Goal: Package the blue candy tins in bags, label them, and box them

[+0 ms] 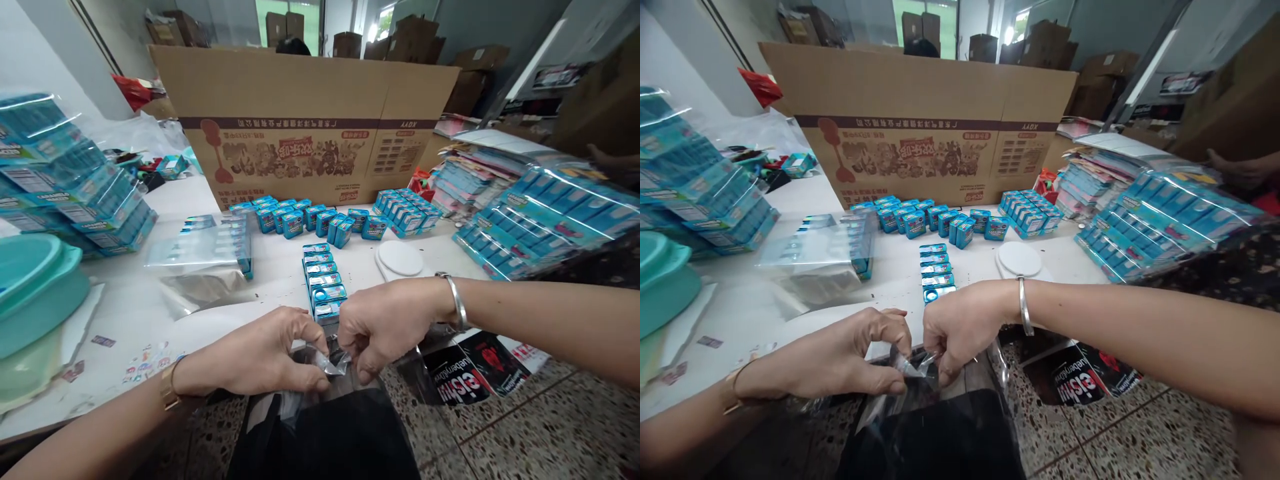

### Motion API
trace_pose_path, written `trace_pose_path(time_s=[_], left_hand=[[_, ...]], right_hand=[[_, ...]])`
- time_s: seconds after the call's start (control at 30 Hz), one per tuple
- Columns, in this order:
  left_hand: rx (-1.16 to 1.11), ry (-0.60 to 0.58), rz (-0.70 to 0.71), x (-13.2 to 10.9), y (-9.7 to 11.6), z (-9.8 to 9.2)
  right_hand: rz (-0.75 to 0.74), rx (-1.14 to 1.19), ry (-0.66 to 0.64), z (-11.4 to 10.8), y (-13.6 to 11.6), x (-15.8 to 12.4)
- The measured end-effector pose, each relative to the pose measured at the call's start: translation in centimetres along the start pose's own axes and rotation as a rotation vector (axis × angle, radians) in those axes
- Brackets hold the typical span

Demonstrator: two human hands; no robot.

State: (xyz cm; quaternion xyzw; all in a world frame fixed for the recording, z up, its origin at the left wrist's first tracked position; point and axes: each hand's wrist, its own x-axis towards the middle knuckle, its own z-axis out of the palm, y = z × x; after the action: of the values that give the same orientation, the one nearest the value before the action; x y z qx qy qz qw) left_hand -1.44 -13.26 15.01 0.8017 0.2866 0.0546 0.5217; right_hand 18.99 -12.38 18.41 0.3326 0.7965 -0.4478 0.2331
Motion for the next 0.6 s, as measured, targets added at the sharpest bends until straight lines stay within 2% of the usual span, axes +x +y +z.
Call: trace_pose_path(time_s=[0.17, 0.43, 0.6], left_hand=[[-0.12, -0.003, -0.028, 0.2, -0.3, -0.1], [-0.396, -0.115, -0.082, -0.2, -2.1, -1.1], [-0.447, -0.082, -0.044, -0.6, -2.2, -1.9]], right_hand=[[-0.03, -0.113, 0.023, -0.6, -0.2, -0.5], [-0.177, 0.262, -0.022, -1.1, 0.4, -1.4], [-0.211, 0.307, 0.081, -1.4, 0.9, -2.1]])
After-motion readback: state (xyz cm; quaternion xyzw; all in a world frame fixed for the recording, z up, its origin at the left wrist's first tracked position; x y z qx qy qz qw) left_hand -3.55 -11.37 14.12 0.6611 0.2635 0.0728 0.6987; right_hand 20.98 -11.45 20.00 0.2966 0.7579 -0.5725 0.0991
